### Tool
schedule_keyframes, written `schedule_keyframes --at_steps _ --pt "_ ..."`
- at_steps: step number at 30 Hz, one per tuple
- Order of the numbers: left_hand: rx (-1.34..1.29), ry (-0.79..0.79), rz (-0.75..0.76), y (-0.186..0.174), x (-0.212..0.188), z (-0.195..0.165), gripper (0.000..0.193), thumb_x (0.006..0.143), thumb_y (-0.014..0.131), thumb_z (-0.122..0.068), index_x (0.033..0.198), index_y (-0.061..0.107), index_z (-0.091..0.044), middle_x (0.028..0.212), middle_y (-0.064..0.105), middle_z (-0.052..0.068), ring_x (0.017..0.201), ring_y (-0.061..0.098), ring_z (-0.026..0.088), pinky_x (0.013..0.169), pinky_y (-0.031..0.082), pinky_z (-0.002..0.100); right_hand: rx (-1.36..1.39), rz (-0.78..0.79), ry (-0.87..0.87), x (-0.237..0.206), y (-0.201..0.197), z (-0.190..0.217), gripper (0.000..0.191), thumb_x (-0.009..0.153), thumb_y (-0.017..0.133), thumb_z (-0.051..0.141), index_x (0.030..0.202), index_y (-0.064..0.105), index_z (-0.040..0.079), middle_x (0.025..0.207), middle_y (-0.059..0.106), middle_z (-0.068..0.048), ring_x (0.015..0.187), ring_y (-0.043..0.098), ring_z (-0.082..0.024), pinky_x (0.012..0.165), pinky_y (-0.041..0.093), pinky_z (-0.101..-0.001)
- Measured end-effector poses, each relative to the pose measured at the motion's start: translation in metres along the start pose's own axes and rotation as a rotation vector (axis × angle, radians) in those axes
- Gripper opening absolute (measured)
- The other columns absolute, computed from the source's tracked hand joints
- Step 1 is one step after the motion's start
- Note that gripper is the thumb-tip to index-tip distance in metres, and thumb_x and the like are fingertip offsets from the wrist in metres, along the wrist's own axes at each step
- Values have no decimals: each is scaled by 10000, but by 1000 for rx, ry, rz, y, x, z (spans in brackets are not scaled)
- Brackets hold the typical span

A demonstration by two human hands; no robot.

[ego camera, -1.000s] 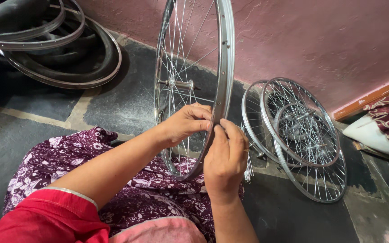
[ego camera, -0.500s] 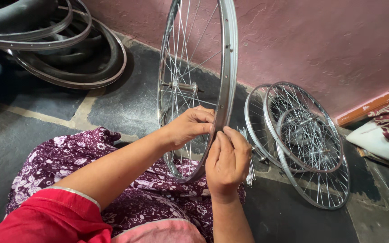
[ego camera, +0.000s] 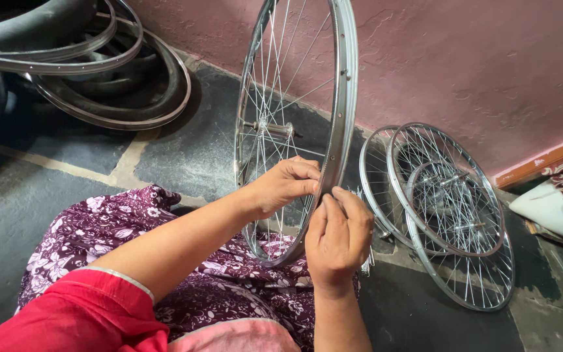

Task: The person sits on the floor with a bicycle wheel rim on their lap and laces spokes into it, inserting each spoke through the rim holes and threading it toward the hub, repeatedly reaching for new spokes from a pile on the floor beside them.

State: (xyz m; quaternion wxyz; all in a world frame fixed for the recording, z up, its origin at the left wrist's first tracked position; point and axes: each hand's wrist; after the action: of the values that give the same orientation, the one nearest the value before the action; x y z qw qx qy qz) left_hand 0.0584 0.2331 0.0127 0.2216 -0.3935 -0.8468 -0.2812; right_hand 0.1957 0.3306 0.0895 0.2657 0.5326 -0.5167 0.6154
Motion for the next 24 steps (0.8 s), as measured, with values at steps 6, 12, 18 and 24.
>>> schedule_keyframes --at_steps 6,12,18,24 --pt "-124 -68 48 -2 -3 -9 202 960 751 -200 1094 770 -50 1038 656 13 1049 628 138 985 503 319 -2 61 25 0 -5 6 158 919 706 -93 1064 697 -32 1201 630 -131 1116 647 -318 959 549 -421" --pt "-175 -87 96 -3 -5 -17 198 930 784 -168 1092 761 -56 1077 656 23 1085 633 151 1001 509 342 41 36 48 -4 -2 4 181 913 702 -92 1079 692 -20 1214 627 -131 1127 640 -321 961 546 -425" --pt "43 60 171 -3 1 -19 252 1029 687 -283 1102 767 -56 1078 693 20 1063 639 126 980 523 305 245 21 166 -16 4 2 221 940 669 -91 1157 677 -52 1313 567 -190 1113 650 -302 891 617 -321" --pt "-65 -53 171 -2 -2 -22 238 1007 708 -267 1088 729 -45 1073 675 9 1064 618 113 985 516 306 288 -2 234 -33 12 -2 254 977 624 -88 1228 636 -52 1384 508 -216 1094 692 -269 904 612 -324"
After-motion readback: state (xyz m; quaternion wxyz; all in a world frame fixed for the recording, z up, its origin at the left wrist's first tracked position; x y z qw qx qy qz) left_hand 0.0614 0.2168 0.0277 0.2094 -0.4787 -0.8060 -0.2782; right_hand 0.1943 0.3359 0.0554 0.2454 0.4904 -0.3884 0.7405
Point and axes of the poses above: each hand's wrist, its own x-axis towards the middle knuckle, its own y-axis out of the palm, z = x × y
